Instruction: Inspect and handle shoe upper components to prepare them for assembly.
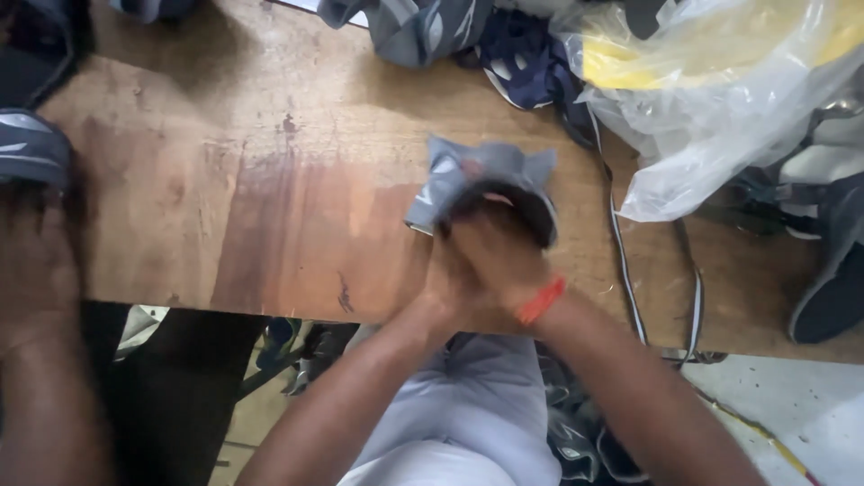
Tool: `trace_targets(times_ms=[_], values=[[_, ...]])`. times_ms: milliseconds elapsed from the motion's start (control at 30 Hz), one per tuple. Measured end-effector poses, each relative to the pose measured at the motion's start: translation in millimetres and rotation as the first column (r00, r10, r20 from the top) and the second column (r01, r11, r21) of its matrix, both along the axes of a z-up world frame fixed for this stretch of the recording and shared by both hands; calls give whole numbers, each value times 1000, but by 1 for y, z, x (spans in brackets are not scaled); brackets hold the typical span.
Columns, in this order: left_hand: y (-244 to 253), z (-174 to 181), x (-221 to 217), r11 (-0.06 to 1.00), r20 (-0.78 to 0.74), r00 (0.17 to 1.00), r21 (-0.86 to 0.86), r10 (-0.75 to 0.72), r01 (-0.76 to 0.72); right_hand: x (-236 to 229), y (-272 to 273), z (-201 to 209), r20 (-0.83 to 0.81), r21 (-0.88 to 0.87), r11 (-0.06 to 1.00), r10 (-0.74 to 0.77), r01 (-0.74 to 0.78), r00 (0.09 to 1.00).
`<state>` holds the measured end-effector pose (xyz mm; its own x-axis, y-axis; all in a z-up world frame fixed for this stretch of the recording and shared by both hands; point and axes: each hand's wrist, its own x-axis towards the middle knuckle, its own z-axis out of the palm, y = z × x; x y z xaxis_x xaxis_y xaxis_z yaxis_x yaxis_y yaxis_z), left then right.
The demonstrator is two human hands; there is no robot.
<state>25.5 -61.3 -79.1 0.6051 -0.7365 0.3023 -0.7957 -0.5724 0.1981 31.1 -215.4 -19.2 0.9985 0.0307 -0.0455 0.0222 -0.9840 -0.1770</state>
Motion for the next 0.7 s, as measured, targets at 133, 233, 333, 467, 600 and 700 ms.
trace_targets(times_ms=[133,233,333,467,600,700], values=[[-9,39,1,997,-81,995,62,52,-47,49,-42,-21,-89,-241,904,343,-354,935],[-16,54,5,993,-104,987,7,121,-121,72,-77,-62,-210,-352,850,335,-391,918],[-22,33,9,986,-68,989,-97,129,-135,82,-83,-72,-178,136,987,-60,85,982],[-24,19,12,972,-19,990,-185,141,-142,65,-85,-60,-53,214,973,-71,80,996],[-3,21,12,998,-75,997,-57,14,-18,38,-20,-23,-448,-73,991,-133,112,884],[-10,-1,10,996,-97,995,-91,-33,24,-2,0,1,-129,164,981,-86,107,988]])
